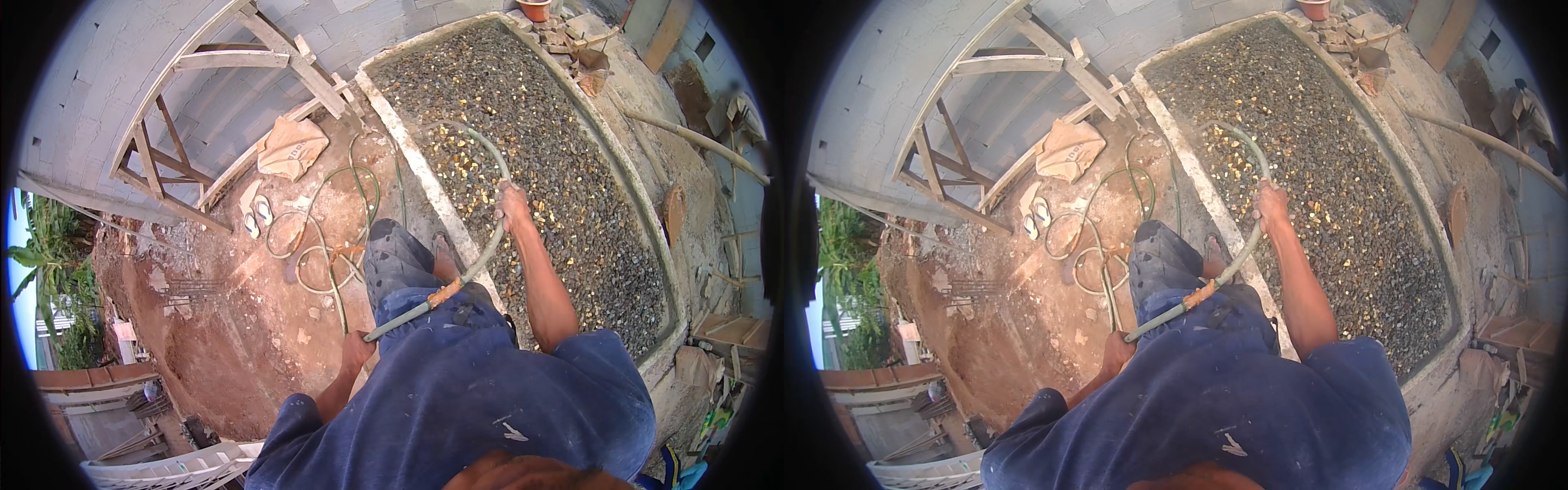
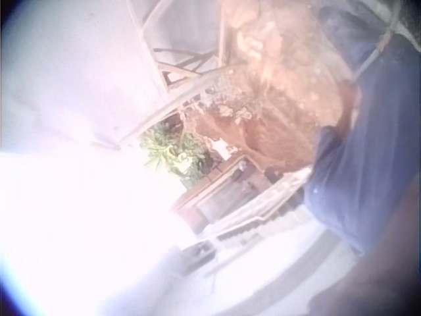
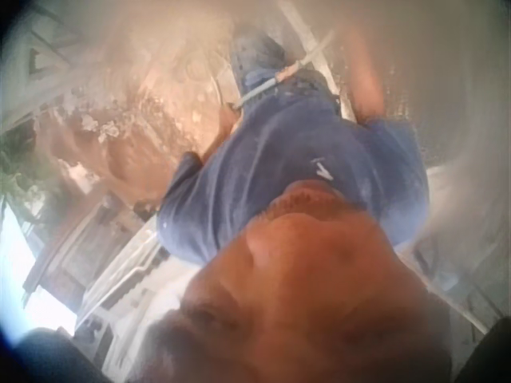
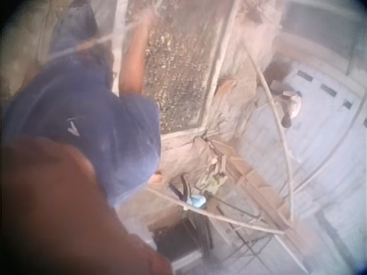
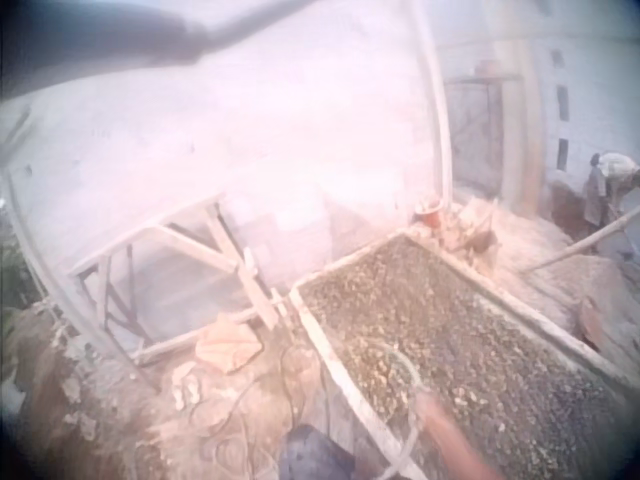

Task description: The person uses a hose to spray water over a rectangular gravel bed inside a room under construction. The person moves the hose back and forth to wet the gravel surface evenly.

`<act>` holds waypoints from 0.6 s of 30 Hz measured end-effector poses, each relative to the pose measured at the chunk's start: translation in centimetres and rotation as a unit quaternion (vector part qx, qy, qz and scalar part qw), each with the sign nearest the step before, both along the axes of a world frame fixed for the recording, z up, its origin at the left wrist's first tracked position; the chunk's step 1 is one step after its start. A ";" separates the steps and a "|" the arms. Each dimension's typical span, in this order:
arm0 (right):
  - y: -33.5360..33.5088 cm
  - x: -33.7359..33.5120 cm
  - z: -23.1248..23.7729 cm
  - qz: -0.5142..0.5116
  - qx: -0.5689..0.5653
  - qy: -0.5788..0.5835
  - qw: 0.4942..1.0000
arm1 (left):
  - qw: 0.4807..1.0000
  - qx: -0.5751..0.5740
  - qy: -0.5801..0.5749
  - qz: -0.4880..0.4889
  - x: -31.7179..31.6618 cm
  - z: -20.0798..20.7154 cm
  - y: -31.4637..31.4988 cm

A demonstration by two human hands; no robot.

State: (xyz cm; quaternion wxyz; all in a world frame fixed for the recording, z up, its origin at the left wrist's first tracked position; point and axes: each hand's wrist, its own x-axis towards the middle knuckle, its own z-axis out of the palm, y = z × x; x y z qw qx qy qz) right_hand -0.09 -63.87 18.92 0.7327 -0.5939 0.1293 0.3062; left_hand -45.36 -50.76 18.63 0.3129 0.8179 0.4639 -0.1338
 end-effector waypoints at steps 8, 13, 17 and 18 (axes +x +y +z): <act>10.4 4.2 8.1 0.058 0.003 -0.106 0.993 | 0.997 -0.021 0.005 0.071 4.0 -2.5 3.7; 16.3 7.0 12.4 0.062 -0.025 -0.146 0.987 | 1.000 -0.002 0.010 0.018 9.2 -2.8 10.2; 20.4 11.5 12.7 0.059 -0.024 -0.165 0.984 | 0.998 -0.010 -0.045 -0.040 13.2 -3.3 16.0; 21.4 12.0 13.2 0.052 -0.033 -0.156 0.986 | 0.998 -0.004 -0.038 -0.051 13.9 -3.9 17.5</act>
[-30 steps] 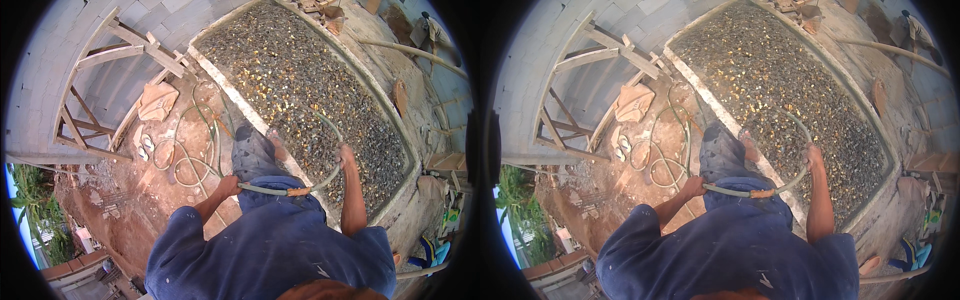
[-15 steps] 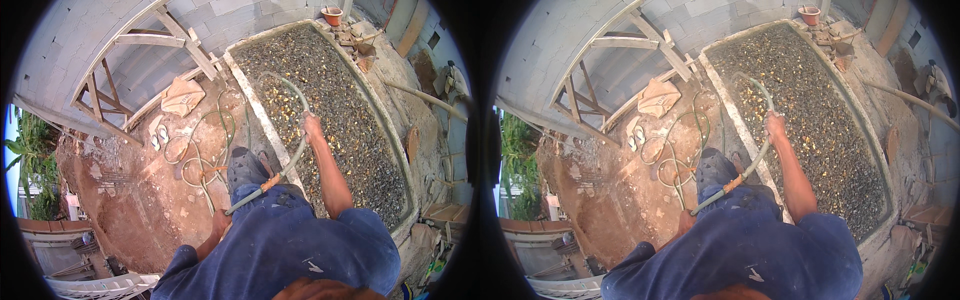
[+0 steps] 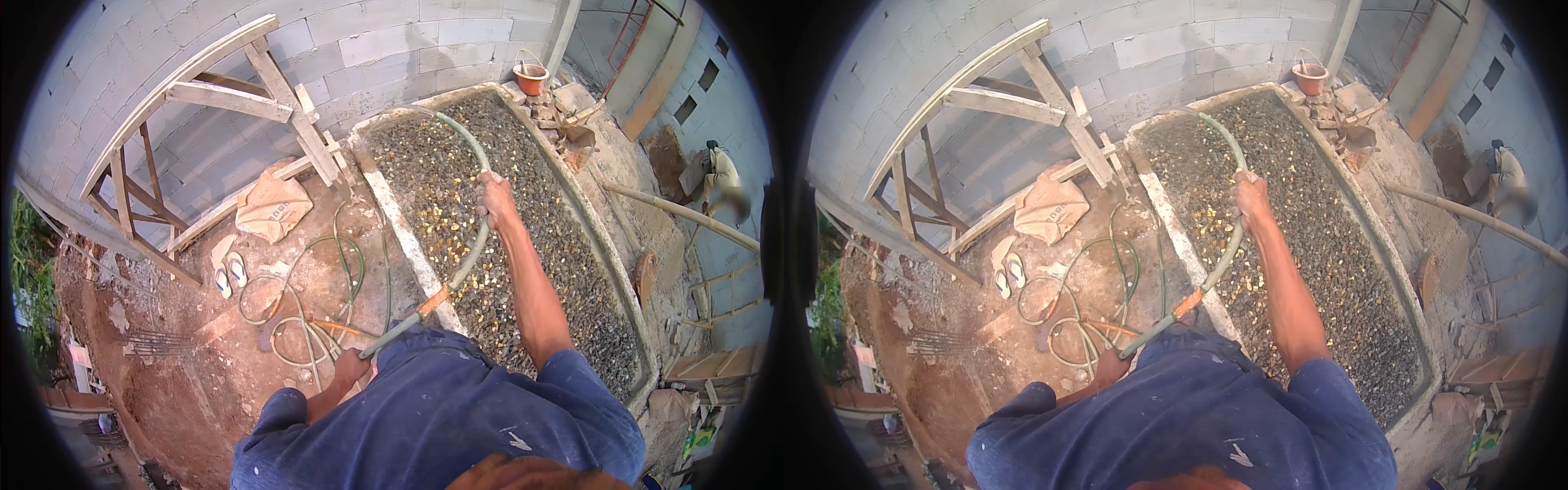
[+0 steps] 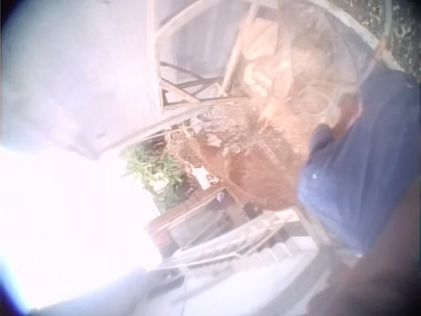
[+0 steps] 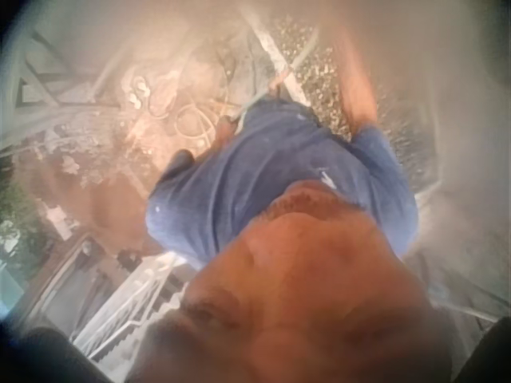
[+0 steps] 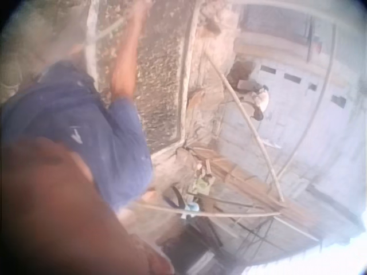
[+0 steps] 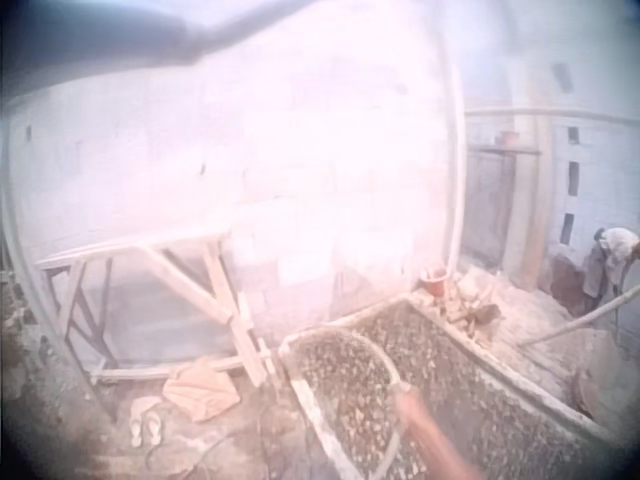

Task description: The person uses a hose to spray water over a rectangular gravel bed inside a room under construction. The person moves the hose back and forth to wet the gravel surface evenly.

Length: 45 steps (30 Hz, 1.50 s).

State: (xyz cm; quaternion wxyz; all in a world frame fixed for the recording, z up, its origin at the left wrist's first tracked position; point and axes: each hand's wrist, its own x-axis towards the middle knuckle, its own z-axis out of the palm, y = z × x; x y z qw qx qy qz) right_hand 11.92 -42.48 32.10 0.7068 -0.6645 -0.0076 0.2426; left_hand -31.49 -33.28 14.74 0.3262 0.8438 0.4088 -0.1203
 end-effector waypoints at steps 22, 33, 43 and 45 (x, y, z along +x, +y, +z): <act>5.9 8.2 -0.8 -0.044 0.007 -0.014 0.999 | 0.995 -0.060 -0.023 -0.071 9.1 -2.7 10.3; 4.6 10.0 1.1 -0.079 0.021 -0.025 0.996 | 0.995 -0.052 -0.030 -0.084 12.2 -1.3 10.4; 2.9 12.3 1.5 -0.113 0.032 -0.045 0.992 | 0.989 -0.048 -0.091 -0.102 14.6 -1.0 10.2; 2.9 12.3 2.0 -0.126 0.026 -0.044 0.991 | 0.989 -0.036 -0.097 -0.107 14.7 -1.5 10.2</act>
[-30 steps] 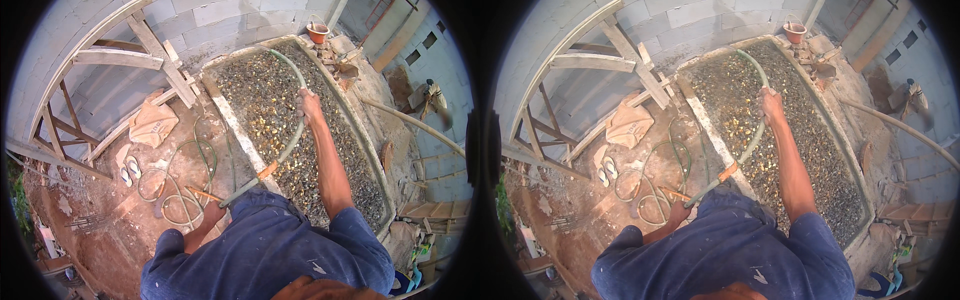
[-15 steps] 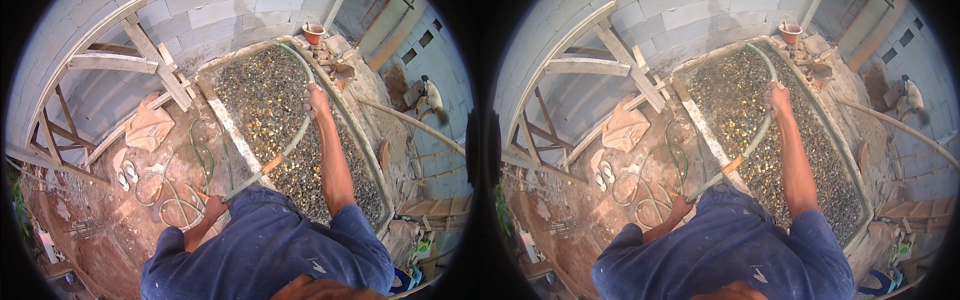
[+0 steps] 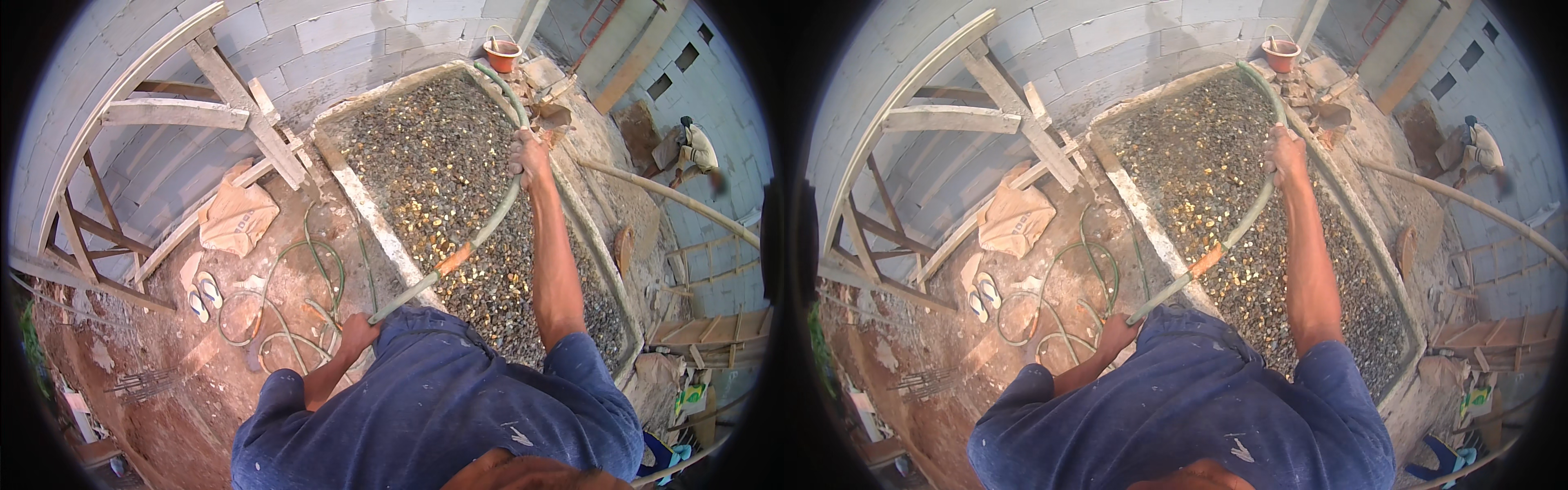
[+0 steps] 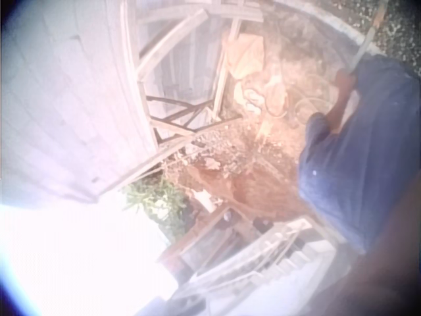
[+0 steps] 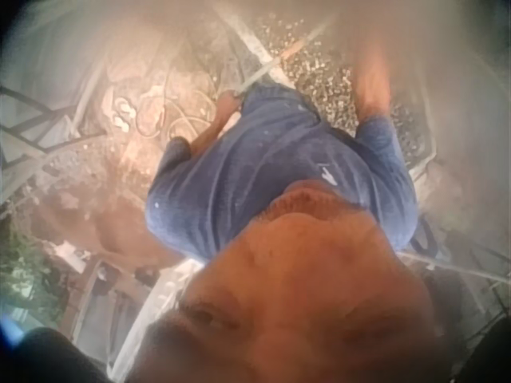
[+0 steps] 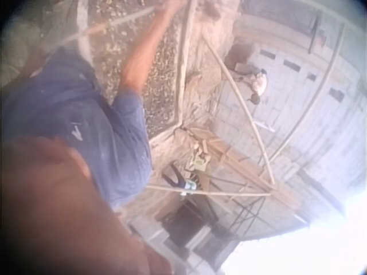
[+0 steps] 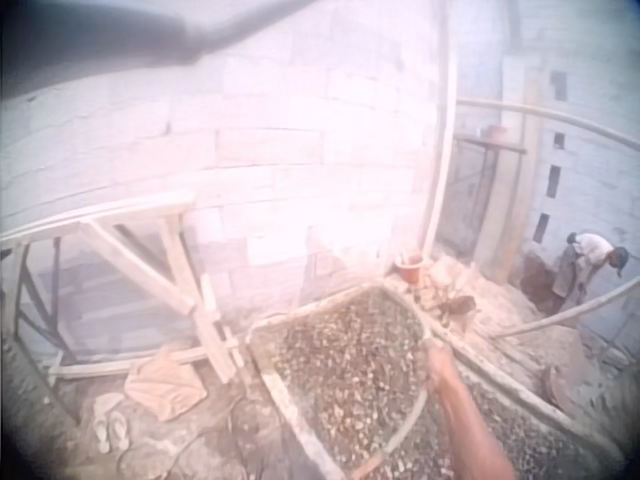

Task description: The person uses a hose to spray water over a rectangular gravel bed inside a room under construction. The person moves the hose back and forth to wet the gravel surface evenly.

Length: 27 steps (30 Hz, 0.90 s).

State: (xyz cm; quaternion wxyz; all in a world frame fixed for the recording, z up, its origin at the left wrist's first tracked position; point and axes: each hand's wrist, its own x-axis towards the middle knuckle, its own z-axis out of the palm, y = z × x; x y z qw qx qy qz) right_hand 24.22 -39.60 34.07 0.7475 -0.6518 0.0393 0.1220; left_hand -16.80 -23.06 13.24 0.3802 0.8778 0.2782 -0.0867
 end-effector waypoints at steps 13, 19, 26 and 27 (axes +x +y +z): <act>-1.4 1.0 1.4 -0.035 0.012 0.000 0.999 | 0.999 -0.006 0.037 0.000 2.4 1.2 0.2; -1.7 1.9 2.9 -0.067 -0.011 -0.036 0.997 | 1.000 -0.010 0.010 -0.002 4.0 2.0 0.1; -3.1 4.4 4.5 -0.074 -0.015 -0.067 0.995 | 1.000 -0.004 -0.010 -0.008 6.7 2.6 -0.3; -3.1 4.4 5.0 -0.075 -0.005 -0.069 0.995 | 1.000 0.001 -0.014 -0.010 7.1 2.9 -0.4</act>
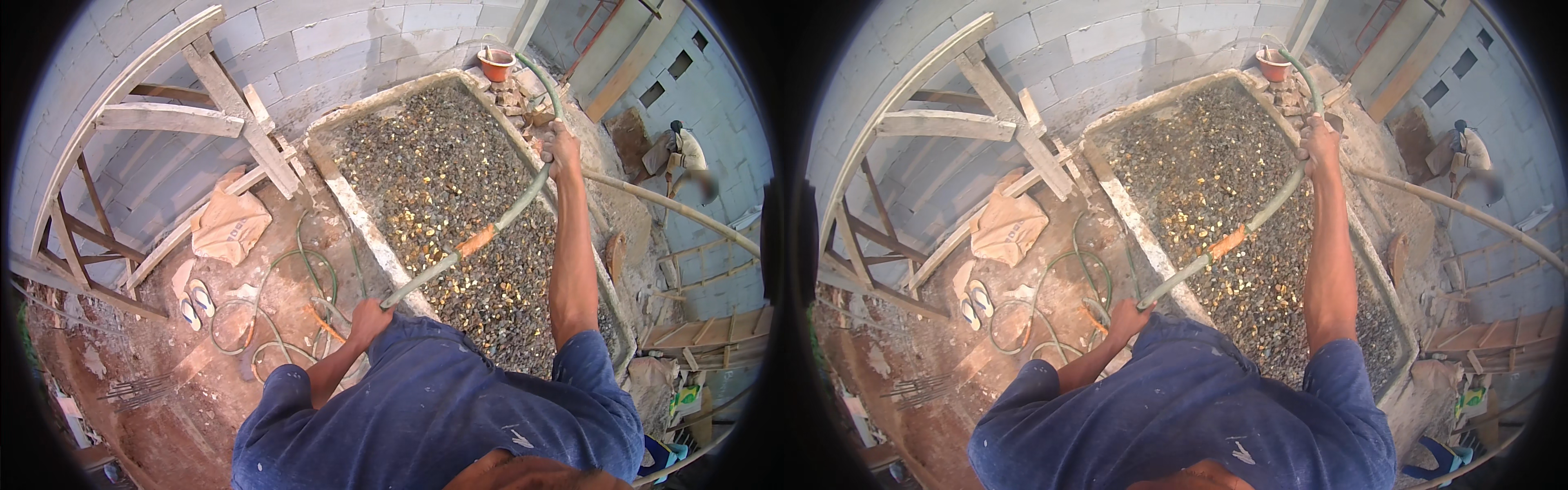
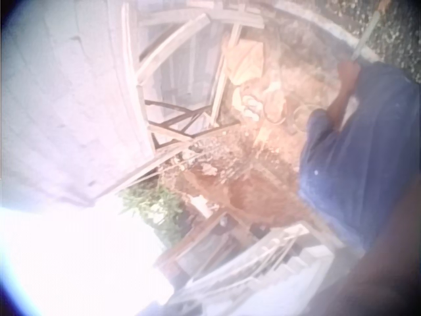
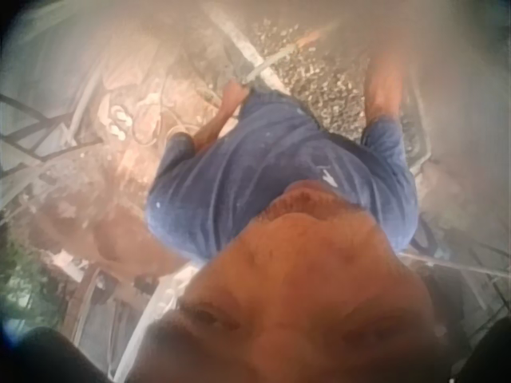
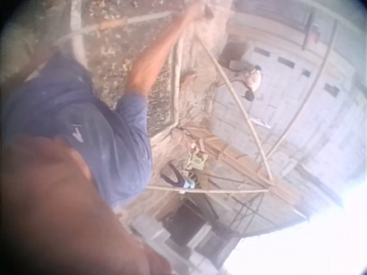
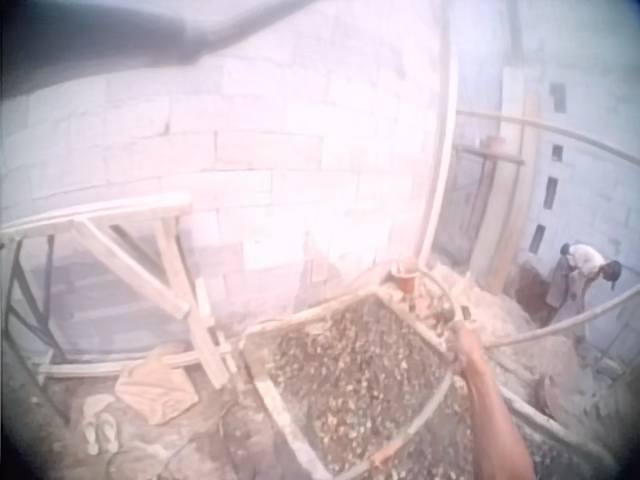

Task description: The person uses a hose to spray water over a rectangular gravel bed inside a room under construction. The person moves the hose back and forth to wet the gravel surface evenly.

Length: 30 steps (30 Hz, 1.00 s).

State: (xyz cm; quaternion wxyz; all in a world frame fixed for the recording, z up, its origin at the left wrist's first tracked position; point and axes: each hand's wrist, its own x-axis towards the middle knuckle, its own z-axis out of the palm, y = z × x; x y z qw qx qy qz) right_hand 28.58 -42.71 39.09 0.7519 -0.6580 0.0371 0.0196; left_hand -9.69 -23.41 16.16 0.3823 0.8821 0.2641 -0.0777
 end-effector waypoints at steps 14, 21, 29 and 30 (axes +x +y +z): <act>-0.9 1.1 2.4 -0.035 -0.017 -0.012 0.999 | 0.999 -0.026 -0.040 0.012 2.9 1.3 0.0; -1.8 1.5 2.8 -0.026 -0.010 -0.027 0.999 | 0.998 -0.012 -0.054 -0.003 3.8 0.9 0.0; -1.8 1.7 3.6 -0.058 -0.024 -0.030 0.998 | 0.999 -0.009 -0.048 0.002 4.9 0.4 -0.2; -1.8 1.7 3.6 -0.061 -0.022 -0.031 0.997 | 0.999 -0.008 -0.047 0.002 5.0 0.5 -0.2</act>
